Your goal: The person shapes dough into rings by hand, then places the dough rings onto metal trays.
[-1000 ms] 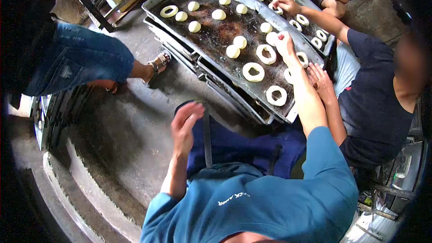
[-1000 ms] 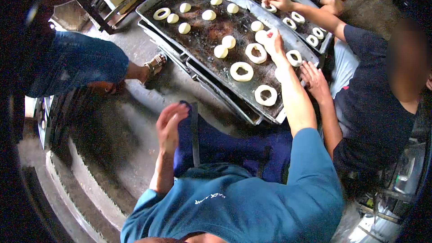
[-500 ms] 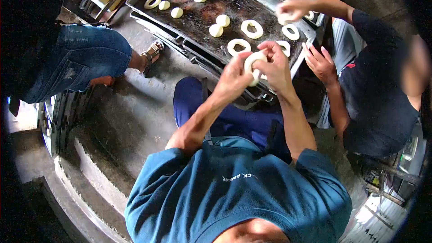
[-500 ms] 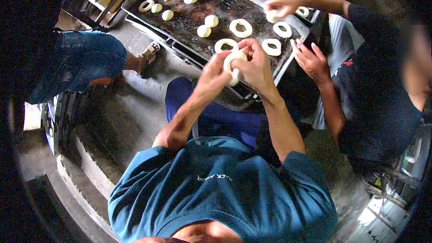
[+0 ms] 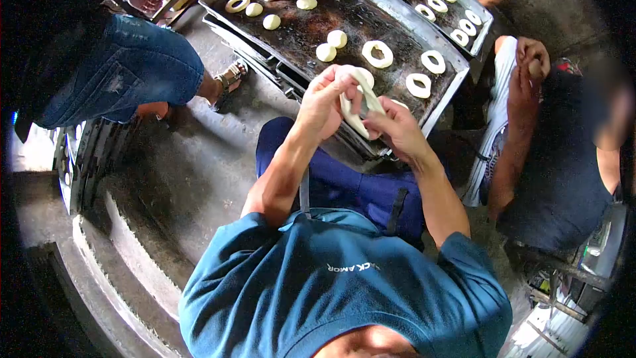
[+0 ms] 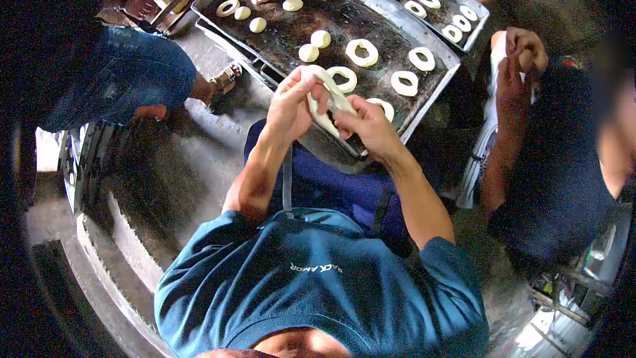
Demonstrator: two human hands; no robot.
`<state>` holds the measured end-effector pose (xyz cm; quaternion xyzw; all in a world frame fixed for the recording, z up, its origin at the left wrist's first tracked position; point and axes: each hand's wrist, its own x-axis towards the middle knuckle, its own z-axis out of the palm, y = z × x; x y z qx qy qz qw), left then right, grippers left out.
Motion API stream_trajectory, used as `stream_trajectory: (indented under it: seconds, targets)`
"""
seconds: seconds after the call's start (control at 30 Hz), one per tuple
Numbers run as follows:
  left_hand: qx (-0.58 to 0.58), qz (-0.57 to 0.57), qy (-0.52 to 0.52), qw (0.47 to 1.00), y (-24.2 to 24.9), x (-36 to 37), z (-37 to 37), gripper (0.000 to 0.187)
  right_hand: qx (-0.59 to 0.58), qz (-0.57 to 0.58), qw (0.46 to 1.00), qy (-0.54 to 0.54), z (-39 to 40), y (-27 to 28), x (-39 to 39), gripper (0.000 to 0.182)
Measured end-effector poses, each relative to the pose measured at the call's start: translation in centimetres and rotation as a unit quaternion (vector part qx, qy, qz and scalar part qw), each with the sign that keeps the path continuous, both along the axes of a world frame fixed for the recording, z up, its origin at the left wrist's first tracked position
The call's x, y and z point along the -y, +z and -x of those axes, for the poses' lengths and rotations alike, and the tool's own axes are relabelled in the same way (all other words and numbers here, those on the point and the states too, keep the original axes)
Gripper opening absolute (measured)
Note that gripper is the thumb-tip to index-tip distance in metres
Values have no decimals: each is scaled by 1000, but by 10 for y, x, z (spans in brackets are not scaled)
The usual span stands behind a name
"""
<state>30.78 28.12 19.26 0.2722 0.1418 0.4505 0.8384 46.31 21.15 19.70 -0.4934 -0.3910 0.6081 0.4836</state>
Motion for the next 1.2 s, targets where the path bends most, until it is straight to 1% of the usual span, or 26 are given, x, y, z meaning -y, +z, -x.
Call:
stream_trajectory:
  seconds: [0.03, 0.1, 0.13, 0.17, 0.23, 0.27, 0.3, 0.37, 0.4, 0.43, 0.5, 0.53, 0.57, 0.63, 0.7, 0.73, 0.77, 0.83, 0.87, 0.97, 1.0, 1.03, 1.1, 1.13, 1.17, 1.2]
  targets:
    - [-50, -32, -41, 997, -6, 0, 5, 18, 55, -5, 998, -3, -3, 6, -2, 18]
    - [-127, -9, -180, 975, -15, 12, 4, 20, -38, -25, 995, -91, -9, 25, -7, 16]
    - [-110, -32, -225, 968, 0, 16, 3, 20, -36, -46, 995, -77, -6, 19, -10, 16]
    - [-226, -122, -132, 957, 17, 9, 10, 14, -18, -46, 995, -81, 3, 15, -10, 16]
    - [-70, -75, 11, 995, 6, -17, 23, 14, 64, 26, 995, 68, 2, 17, -4, 17]
    - [-16, -59, 28, 998, -3, -21, 27, 15, 105, 36, 989, 96, -5, 16, -7, 19]
    - [37, -17, -5, 999, -21, -22, 32, 12, 163, 44, 983, 69, -7, 32, -13, 13]
    - [40, -13, -38, 998, -42, -22, 33, 15, 156, -7, 986, 49, -32, 29, -41, 14]
    - [-60, 0, 11, 998, -27, -15, 23, 25, 242, -39, 968, 60, -35, 34, -60, 15]
    - [-146, -51, -19, 988, -42, -21, 26, 40, 290, -60, 954, 51, -37, 35, -79, 19]
    - [-223, -93, 85, 967, -52, -19, 35, 52, 436, -78, 895, 48, -60, 11, -129, 28]
    - [-197, -98, 83, 972, -47, -19, 48, 54, 501, -149, 852, 44, -73, 0, -150, 24]
    - [-185, -98, 80, 975, -39, -16, 64, 49, 573, -95, 814, 25, -63, 16, -161, 26]
    - [-256, -121, 119, 952, -33, -10, 95, 35, 571, -89, 814, 64, -89, -1, -198, 28]
    - [-294, -85, 162, 938, -39, 3, 129, 33, 337, -119, 933, -48, -101, -31, -226, 29]
    - [-325, -54, 174, 928, -44, 11, 147, 34, 376, -66, 922, -68, -120, -44, -244, 31]
    - [-349, -30, 193, 917, -57, 22, 167, 33, 375, -69, 922, -67, -131, -59, -251, 31]
    - [-400, 13, 231, 887, -96, 47, 206, 33, 247, -1, 952, -180, -158, -94, -265, 31]
    - [-428, 34, 247, 869, -112, 61, 224, 33, 247, -1, 952, -180, -165, -98, -265, 31]
    - [-460, 88, 259, 844, -134, 98, 259, 30, 464, 70, 871, -149, -176, -107, -253, 35]
    - [-472, 114, 261, 834, -142, 112, 268, 30, 482, 102, 856, -157, -164, -90, -247, 36]
    - [-482, 141, 263, 824, -148, 121, 275, 30, 580, 137, 787, -159, -170, -91, -256, 33]
    - [-487, 138, 271, 819, -157, 123, 277, 29, 733, -105, 661, -120, -176, -108, -264, 30]
    - [-492, 128, 266, 819, -157, 118, 272, 29, 714, -122, 685, -82, -147, -89, -260, 29]
    - [-497, 117, 262, 819, -156, 112, 266, 29, 727, -180, 662, -30, -129, -93, -266, 30]
    - [-484, 99, 256, 831, -151, 100, 255, 30, 648, -122, 752, -30, -104, -95, -270, 33]
